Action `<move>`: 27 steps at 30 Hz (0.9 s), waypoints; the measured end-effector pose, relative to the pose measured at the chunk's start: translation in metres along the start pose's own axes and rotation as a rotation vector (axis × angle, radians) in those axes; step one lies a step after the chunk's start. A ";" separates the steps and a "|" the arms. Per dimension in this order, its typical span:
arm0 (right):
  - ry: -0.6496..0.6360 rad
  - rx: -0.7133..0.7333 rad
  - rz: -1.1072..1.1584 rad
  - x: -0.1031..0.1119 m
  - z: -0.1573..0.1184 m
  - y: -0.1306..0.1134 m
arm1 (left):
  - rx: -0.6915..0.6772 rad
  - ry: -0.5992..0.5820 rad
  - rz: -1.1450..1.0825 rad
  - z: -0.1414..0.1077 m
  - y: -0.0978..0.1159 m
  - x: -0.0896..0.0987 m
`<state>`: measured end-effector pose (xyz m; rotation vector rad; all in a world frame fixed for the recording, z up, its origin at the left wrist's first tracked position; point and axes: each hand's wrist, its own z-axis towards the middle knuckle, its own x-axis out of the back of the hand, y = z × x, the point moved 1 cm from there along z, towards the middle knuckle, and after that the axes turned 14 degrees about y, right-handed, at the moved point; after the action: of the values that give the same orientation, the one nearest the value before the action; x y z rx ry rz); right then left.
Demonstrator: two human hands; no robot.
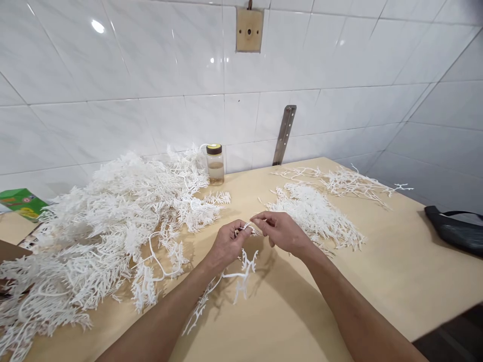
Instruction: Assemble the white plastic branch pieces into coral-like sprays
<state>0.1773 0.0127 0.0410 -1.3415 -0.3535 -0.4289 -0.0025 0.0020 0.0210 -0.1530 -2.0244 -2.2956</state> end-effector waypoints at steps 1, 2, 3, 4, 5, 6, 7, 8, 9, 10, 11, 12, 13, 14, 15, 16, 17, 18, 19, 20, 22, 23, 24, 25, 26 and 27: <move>-0.072 -0.011 0.036 -0.002 -0.002 -0.002 | 0.000 -0.004 -0.004 0.001 -0.001 0.000; -0.117 -0.028 0.063 -0.003 -0.003 -0.003 | 0.006 0.000 -0.002 0.002 -0.003 0.001; -0.144 -0.047 0.081 -0.004 -0.004 -0.003 | 0.023 0.010 0.003 0.003 -0.005 0.001; -0.156 -0.066 0.091 -0.005 -0.005 -0.002 | 0.047 0.019 0.007 0.004 -0.007 0.002; -0.154 -0.080 0.094 -0.006 -0.005 -0.002 | 0.075 0.025 0.008 0.005 -0.009 0.002; -0.147 -0.089 0.094 -0.006 -0.004 -0.001 | 0.097 0.028 0.012 0.005 -0.011 0.003; -0.140 -0.092 0.092 -0.006 -0.004 -0.001 | 0.111 0.032 0.017 0.006 -0.012 0.003; -0.132 -0.092 0.089 -0.006 -0.004 -0.001 | 0.120 0.035 0.026 0.006 -0.012 0.003; -0.126 -0.090 0.086 -0.006 -0.004 -0.001 | 0.131 0.041 0.037 0.006 -0.012 0.003; -0.120 -0.088 0.082 -0.006 -0.004 -0.002 | 0.143 0.050 0.048 0.006 -0.011 0.003; -0.116 -0.085 0.076 -0.007 -0.004 -0.002 | 0.157 0.063 0.058 0.006 -0.011 0.003; -0.112 -0.083 0.066 -0.007 -0.004 -0.002 | 0.173 0.076 0.065 0.007 -0.010 0.002; -0.110 -0.081 0.056 -0.007 -0.004 -0.002 | 0.192 0.089 0.068 0.007 -0.009 0.002; -0.108 -0.079 0.047 -0.008 -0.004 -0.002 | 0.211 0.100 0.066 0.008 -0.008 0.002; -0.109 -0.079 0.043 -0.008 -0.004 -0.002 | 0.229 0.106 0.055 0.009 -0.008 0.002; -0.111 -0.078 0.041 -0.008 -0.004 -0.002 | 0.242 0.105 0.037 0.009 -0.007 0.003; -0.113 -0.076 0.045 -0.008 -0.005 -0.001 | 0.249 0.099 0.019 0.010 -0.007 0.003; -0.115 -0.075 0.051 -0.009 -0.005 -0.001 | 0.250 0.092 0.003 0.010 -0.007 0.004; -0.121 -0.074 0.058 -0.009 -0.005 0.000 | 0.248 0.083 -0.010 0.010 -0.008 0.004; -0.128 -0.073 0.066 -0.009 -0.005 0.000 | 0.242 0.071 -0.019 0.010 -0.008 0.005; -0.149 -0.072 0.080 -0.011 -0.006 0.001 | 0.207 0.052 -0.010 0.008 -0.009 0.006; -0.158 -0.072 0.081 -0.012 -0.006 0.001 | 0.174 0.045 0.006 0.007 -0.010 0.007; -0.161 -0.073 0.078 -0.013 -0.006 0.002 | 0.131 0.042 0.028 0.006 -0.010 0.007; -0.159 -0.070 0.069 -0.013 -0.005 0.003 | 0.084 0.041 0.054 0.004 -0.010 0.007; -0.155 -0.063 0.054 -0.014 -0.005 0.004 | 0.046 0.043 0.077 0.003 -0.011 0.006; -0.148 -0.052 0.033 -0.014 -0.005 0.004 | 0.027 0.069 0.086 0.002 -0.011 0.006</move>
<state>0.1671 0.0099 0.0295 -1.4317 -0.4442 -0.3136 -0.0102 0.0056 0.0108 -0.1539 -1.9746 -2.1901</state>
